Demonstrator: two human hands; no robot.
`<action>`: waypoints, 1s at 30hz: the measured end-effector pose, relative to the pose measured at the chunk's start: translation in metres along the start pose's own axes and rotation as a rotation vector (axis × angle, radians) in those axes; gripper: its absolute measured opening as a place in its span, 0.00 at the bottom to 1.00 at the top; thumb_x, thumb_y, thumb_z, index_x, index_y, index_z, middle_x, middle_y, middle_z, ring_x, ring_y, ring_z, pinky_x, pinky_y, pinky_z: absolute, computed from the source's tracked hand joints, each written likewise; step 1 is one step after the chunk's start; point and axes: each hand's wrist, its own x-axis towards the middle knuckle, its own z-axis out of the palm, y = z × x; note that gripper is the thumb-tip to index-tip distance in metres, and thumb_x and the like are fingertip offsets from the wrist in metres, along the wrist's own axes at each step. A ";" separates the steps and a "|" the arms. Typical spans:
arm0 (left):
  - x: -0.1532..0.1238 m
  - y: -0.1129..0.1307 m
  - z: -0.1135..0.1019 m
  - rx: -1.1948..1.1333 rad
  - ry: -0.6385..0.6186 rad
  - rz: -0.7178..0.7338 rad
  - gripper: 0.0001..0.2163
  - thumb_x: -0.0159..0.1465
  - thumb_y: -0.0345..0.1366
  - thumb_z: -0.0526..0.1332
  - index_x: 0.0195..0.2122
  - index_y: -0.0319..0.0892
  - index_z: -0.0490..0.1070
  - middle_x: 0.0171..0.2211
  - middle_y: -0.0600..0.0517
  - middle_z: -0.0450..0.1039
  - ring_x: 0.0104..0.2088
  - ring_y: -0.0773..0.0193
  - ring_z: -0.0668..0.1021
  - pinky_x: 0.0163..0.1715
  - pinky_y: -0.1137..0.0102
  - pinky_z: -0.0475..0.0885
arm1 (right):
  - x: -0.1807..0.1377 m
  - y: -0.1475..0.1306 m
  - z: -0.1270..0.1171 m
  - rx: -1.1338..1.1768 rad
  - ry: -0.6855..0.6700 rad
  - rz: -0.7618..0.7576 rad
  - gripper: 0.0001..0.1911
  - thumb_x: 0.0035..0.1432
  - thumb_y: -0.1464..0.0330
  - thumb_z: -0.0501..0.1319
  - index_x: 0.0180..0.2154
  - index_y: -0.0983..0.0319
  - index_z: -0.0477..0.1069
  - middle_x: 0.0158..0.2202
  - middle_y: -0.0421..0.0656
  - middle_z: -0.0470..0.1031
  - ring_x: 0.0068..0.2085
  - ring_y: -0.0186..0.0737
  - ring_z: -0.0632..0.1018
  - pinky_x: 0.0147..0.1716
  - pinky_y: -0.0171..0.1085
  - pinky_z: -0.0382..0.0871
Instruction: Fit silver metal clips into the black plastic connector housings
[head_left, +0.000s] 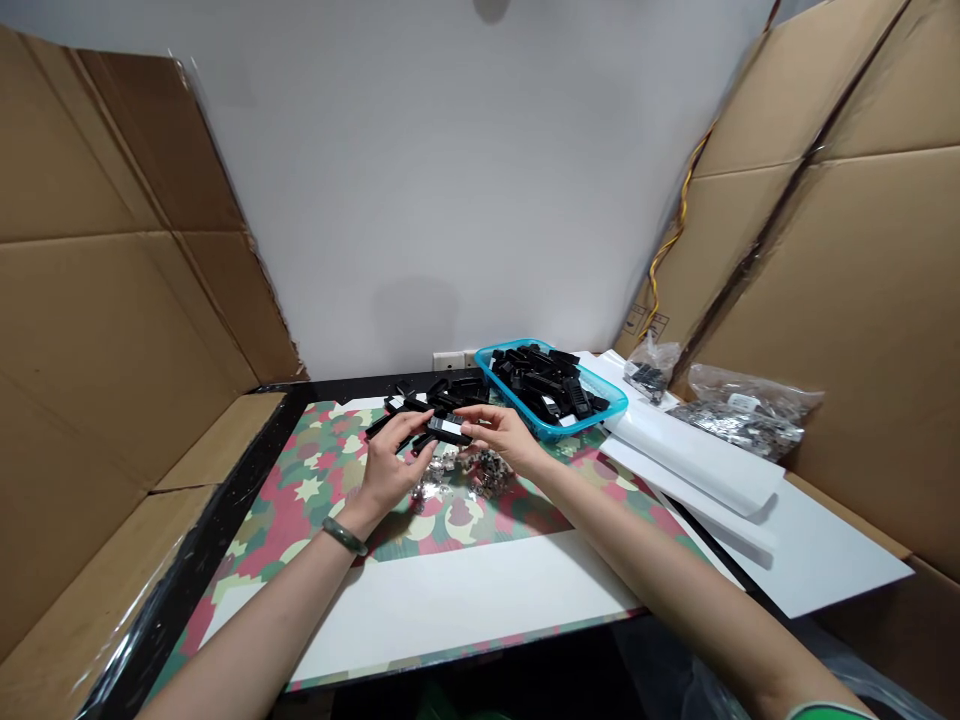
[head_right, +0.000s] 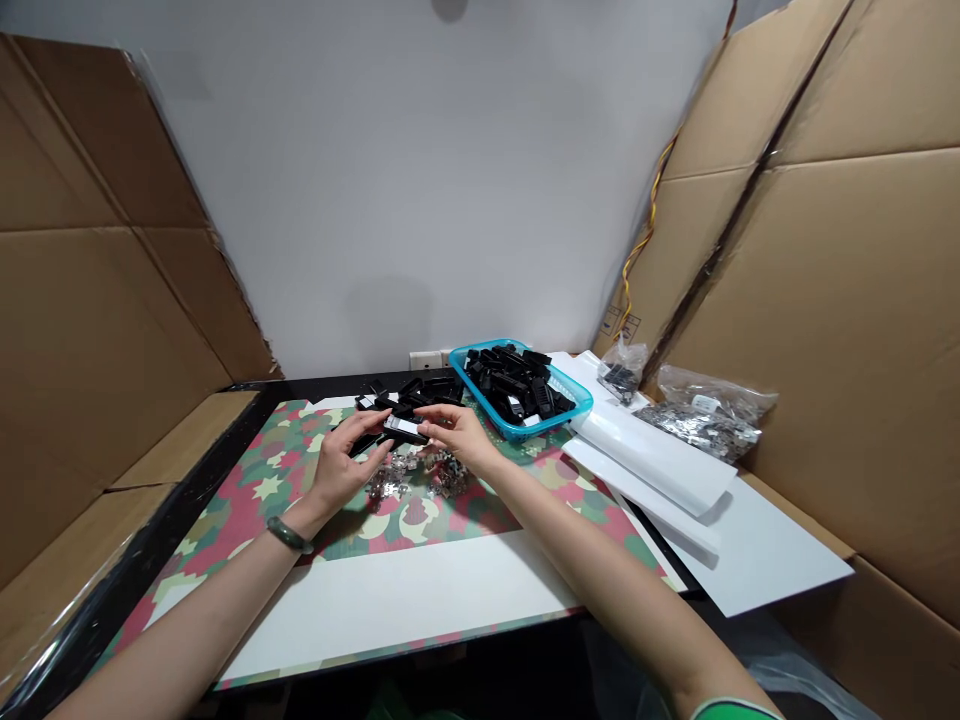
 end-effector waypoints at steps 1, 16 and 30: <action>-0.001 0.001 0.001 -0.040 0.002 -0.033 0.15 0.62 0.34 0.64 0.51 0.44 0.75 0.44 0.46 0.76 0.43 0.59 0.79 0.44 0.64 0.76 | -0.004 0.001 0.001 0.045 0.027 0.018 0.21 0.47 0.60 0.73 0.43 0.61 0.78 0.39 0.43 0.77 0.36 0.40 0.79 0.37 0.43 0.78; -0.001 0.008 0.004 -0.122 0.029 -0.150 0.09 0.60 0.36 0.67 0.42 0.43 0.79 0.40 0.47 0.78 0.40 0.59 0.80 0.41 0.65 0.77 | -0.020 -0.007 0.000 0.124 0.051 0.104 0.21 0.44 0.62 0.75 0.41 0.62 0.78 0.37 0.44 0.80 0.29 0.39 0.81 0.29 0.38 0.78; 0.002 0.000 0.005 -0.464 -0.043 -0.640 0.22 0.52 0.46 0.73 0.45 0.41 0.79 0.42 0.43 0.81 0.37 0.56 0.82 0.33 0.64 0.79 | -0.022 -0.008 0.001 -0.208 0.082 -0.244 0.13 0.48 0.63 0.73 0.37 0.61 0.80 0.37 0.45 0.78 0.39 0.42 0.78 0.38 0.40 0.75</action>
